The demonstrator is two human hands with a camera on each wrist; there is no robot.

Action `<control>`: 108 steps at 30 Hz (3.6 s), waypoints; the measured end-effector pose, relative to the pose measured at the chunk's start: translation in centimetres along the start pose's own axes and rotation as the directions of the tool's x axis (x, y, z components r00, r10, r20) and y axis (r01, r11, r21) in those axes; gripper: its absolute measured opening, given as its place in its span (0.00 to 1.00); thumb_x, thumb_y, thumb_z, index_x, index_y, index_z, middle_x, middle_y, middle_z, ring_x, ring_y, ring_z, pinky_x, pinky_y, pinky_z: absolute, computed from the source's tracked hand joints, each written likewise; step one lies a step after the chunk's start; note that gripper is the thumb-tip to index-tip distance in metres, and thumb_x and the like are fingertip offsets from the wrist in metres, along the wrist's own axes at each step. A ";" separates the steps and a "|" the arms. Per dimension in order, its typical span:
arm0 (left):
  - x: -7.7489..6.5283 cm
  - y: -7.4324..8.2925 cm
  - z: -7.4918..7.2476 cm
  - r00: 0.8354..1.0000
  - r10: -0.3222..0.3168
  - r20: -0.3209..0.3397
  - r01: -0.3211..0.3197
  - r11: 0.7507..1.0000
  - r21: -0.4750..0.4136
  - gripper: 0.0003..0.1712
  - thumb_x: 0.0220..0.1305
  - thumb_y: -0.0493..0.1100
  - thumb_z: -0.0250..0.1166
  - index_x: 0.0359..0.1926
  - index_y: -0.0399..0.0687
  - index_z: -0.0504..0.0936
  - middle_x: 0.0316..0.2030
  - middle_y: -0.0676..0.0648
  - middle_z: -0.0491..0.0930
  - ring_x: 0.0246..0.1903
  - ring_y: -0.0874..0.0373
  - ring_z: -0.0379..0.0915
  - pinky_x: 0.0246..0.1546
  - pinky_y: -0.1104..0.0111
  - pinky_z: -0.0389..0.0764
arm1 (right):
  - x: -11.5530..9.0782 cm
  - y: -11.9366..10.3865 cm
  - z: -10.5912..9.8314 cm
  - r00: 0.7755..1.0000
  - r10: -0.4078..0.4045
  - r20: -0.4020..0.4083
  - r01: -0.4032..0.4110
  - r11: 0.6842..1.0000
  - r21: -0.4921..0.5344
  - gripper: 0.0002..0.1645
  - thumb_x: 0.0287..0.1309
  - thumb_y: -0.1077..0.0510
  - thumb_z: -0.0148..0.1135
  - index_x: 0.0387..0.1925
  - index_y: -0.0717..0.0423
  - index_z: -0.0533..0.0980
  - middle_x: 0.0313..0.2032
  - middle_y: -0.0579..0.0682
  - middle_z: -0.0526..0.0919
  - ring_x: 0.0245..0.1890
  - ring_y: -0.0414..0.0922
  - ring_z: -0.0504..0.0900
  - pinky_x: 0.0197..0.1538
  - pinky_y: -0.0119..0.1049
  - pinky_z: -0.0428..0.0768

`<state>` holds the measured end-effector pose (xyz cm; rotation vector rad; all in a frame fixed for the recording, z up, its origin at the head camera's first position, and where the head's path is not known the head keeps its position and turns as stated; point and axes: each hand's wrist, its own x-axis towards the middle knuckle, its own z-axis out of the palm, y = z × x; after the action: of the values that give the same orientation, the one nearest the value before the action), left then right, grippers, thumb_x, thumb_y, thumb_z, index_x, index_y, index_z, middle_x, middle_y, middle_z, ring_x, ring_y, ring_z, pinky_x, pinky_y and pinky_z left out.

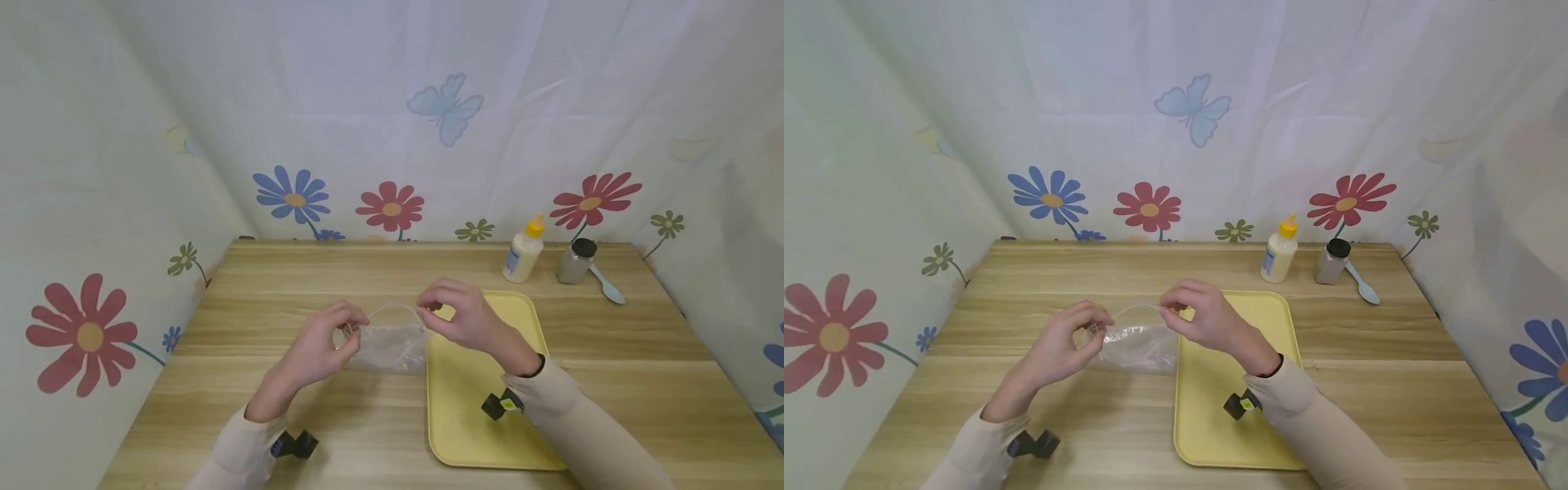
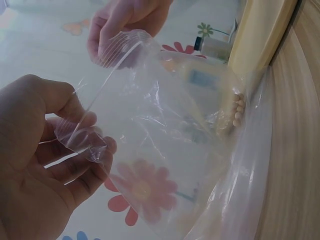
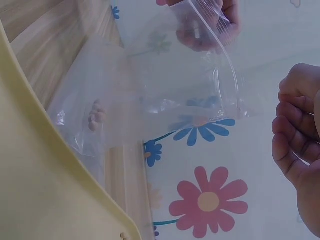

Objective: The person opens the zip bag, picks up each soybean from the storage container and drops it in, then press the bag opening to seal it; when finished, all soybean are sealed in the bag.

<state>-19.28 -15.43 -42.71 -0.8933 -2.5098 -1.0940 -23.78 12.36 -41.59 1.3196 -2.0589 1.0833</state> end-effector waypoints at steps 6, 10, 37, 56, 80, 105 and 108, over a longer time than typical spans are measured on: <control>0.2 -0.1 0.0 1.000 0.013 -0.008 -0.013 1.000 -0.002 0.11 0.56 0.32 0.62 0.38 0.49 0.82 0.37 0.55 0.80 0.34 0.66 0.75 0.36 0.71 0.81 | 0.6 -0.3 0.4 1.000 0.009 0.012 -0.010 1.000 0.009 0.06 0.50 0.65 0.70 0.33 0.57 0.82 0.31 0.46 0.83 0.31 0.38 0.80 0.37 0.27 0.82; 0.2 -0.1 0.0 1.000 0.019 -0.008 -0.019 1.000 -0.006 0.11 0.55 0.32 0.62 0.38 0.49 0.82 0.37 0.52 0.81 0.34 0.65 0.76 0.36 0.71 0.81 | 0.7 -0.4 0.6 0.999 0.026 0.024 -0.026 0.999 0.023 0.06 0.51 0.63 0.71 0.33 0.57 0.83 0.32 0.46 0.84 0.31 0.38 0.80 0.37 0.28 0.82; 0.1 0.1 0.0 1.000 0.021 -0.013 -0.021 1.000 0.005 0.10 0.55 0.32 0.62 0.38 0.48 0.82 0.36 0.56 0.80 0.34 0.66 0.76 0.35 0.72 0.81 | 0.2 1.8 -0.7 0.990 0.134 0.044 -0.131 0.990 -0.059 0.05 0.57 0.63 0.66 0.36 0.57 0.83 0.31 0.47 0.85 0.30 0.38 0.80 0.34 0.34 0.82; -0.1 -0.1 0.1 1.000 0.016 -0.009 -0.016 1.000 0.013 0.11 0.56 0.32 0.62 0.39 0.49 0.82 0.37 0.56 0.80 0.34 0.66 0.75 0.36 0.72 0.81 | -0.8 4.9 -0.6 0.945 0.306 0.114 -0.285 0.944 -0.167 0.06 0.58 0.60 0.65 0.36 0.58 0.83 0.30 0.46 0.83 0.29 0.38 0.78 0.34 0.32 0.81; 0.1 0.3 0.0 1.000 0.004 -0.003 -0.004 1.000 0.018 0.11 0.56 0.32 0.62 0.39 0.48 0.83 0.37 0.56 0.80 0.34 0.66 0.75 0.36 0.70 0.82 | -2.1 8.2 0.2 0.789 0.582 0.195 -0.527 0.805 -0.273 0.08 0.59 0.58 0.65 0.37 0.58 0.84 0.32 0.50 0.83 0.32 0.42 0.79 0.37 0.34 0.80; 0.0 0.2 0.0 1.000 0.016 -0.003 -0.016 1.000 0.005 0.10 0.57 0.33 0.61 0.39 0.49 0.82 0.37 0.57 0.80 0.33 0.64 0.76 0.36 0.71 0.81 | -2.6 10.3 0.9 0.681 0.668 0.299 -0.575 0.741 -0.347 0.08 0.56 0.60 0.65 0.36 0.60 0.83 0.33 0.52 0.86 0.34 0.44 0.83 0.41 0.38 0.83; -0.1 0.2 0.1 1.000 0.014 -0.004 -0.014 1.000 0.008 0.10 0.56 0.33 0.61 0.38 0.49 0.82 0.37 0.57 0.80 0.34 0.64 0.76 0.36 0.71 0.81 | -2.7 10.4 1.0 0.678 0.668 0.305 -0.571 0.741 -0.354 0.07 0.56 0.61 0.65 0.36 0.59 0.83 0.33 0.52 0.86 0.34 0.45 0.83 0.42 0.38 0.83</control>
<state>-19.07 -15.28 -42.67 -0.9047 -2.4994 -1.0800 -31.95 15.39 -47.96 0.7591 -3.0003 0.7957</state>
